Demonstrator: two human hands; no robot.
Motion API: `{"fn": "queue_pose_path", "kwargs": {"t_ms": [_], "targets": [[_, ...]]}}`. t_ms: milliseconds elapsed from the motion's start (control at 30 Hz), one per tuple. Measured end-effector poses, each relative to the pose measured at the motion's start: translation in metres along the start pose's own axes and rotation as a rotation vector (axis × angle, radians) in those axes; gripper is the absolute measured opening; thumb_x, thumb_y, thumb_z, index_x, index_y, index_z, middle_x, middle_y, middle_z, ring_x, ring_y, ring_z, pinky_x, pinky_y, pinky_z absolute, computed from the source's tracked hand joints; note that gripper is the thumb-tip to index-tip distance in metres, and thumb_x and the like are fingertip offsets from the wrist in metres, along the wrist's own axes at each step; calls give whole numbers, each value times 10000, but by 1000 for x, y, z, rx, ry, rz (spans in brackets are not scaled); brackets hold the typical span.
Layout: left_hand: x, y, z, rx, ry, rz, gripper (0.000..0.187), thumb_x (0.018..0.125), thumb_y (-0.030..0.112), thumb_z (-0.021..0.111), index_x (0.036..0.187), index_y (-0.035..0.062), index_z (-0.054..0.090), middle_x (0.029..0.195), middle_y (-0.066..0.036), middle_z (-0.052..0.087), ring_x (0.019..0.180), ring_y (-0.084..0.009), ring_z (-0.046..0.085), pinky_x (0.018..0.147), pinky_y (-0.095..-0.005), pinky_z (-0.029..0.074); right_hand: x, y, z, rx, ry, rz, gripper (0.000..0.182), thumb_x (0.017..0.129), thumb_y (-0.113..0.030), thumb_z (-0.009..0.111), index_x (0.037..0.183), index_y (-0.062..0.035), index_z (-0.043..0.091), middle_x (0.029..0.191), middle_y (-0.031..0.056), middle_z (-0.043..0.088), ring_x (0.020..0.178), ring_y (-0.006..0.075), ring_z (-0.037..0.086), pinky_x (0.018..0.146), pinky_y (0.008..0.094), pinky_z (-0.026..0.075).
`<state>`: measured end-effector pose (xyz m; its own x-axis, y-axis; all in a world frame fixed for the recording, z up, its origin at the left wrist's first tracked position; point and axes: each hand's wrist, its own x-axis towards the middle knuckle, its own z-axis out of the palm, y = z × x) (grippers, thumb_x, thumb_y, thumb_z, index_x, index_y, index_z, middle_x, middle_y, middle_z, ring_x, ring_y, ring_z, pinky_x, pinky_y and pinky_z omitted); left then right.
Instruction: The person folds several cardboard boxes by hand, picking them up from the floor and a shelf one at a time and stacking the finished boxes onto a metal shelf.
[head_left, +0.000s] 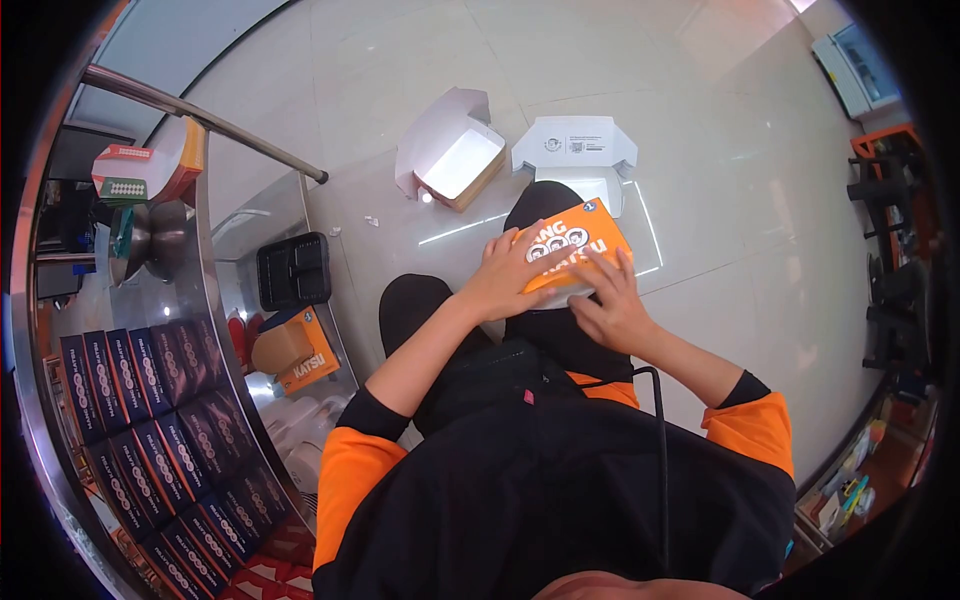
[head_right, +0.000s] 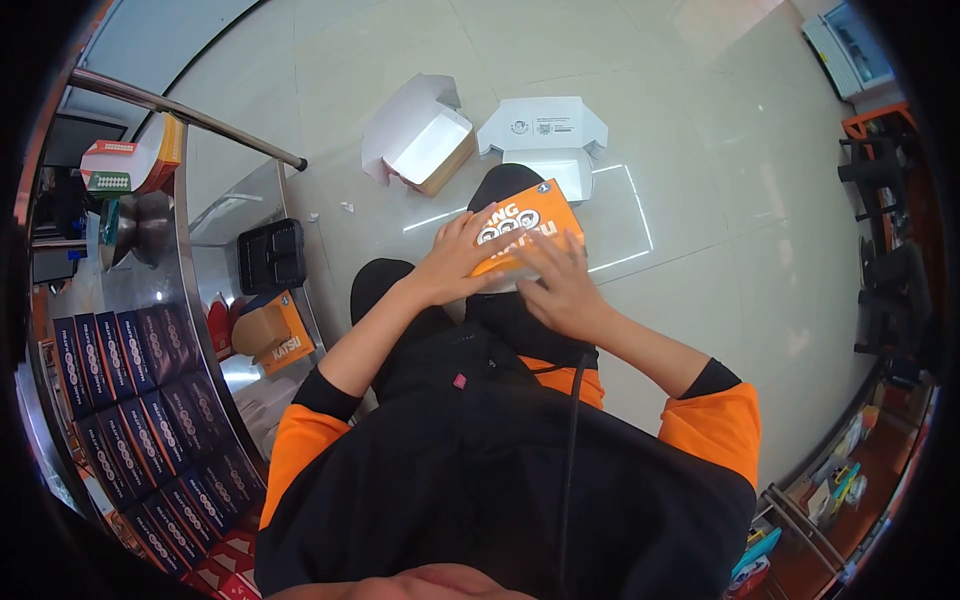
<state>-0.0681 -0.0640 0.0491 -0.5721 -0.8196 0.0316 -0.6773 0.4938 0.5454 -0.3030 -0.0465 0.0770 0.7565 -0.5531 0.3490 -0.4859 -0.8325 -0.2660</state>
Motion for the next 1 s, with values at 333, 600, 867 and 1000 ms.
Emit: {"fn": "queue_pose_path", "kwargs": {"t_ms": [333, 600, 867, 1000], "targets": [[-3, 17, 13, 177, 13, -101, 637, 862, 381, 606, 1445, 391, 351, 1523, -219, 179, 1301, -472, 295, 1041, -586, 249, 2, -14, 8, -75, 24, 112, 135, 757, -215, 723, 841, -126, 664, 1396, 59, 451, 1374, 318, 314, 1079, 667, 112], [-6, 18, 2, 186, -115, -102, 629, 890, 437, 580, 1457, 399, 310, 1529, -225, 150, 1321, -495, 265, 1040, -626, 264, -3, 21, -40, -235, 123, 435, 111, 728, -206, 762, 690, -128, 693, 1219, 21, 575, 1301, 322, 405, 1071, 623, 197], [-8, 17, -4, 194, -165, -65, 615, 894, 537, 518, 1457, 408, 306, 1535, -218, 134, 1332, -529, 228, 1043, -646, 250, -2, 56, -52, -150, -228, 25, 296, 698, -147, 753, 983, -155, 675, 1153, -9, 614, 1131, 222, 546, 1035, 508, 351], [-11, 13, 1, 136, -152, -51, 569, 915, 519, 486, 1450, 398, 338, 1553, -210, 100, 1368, -540, 152, 1059, -664, 176, -2, 58, -55, 159, -199, 193, 223, 734, -40, 659, 947, -108, 662, 1198, 52, 590, 1168, 258, 522, 1028, 466, 379]]}}
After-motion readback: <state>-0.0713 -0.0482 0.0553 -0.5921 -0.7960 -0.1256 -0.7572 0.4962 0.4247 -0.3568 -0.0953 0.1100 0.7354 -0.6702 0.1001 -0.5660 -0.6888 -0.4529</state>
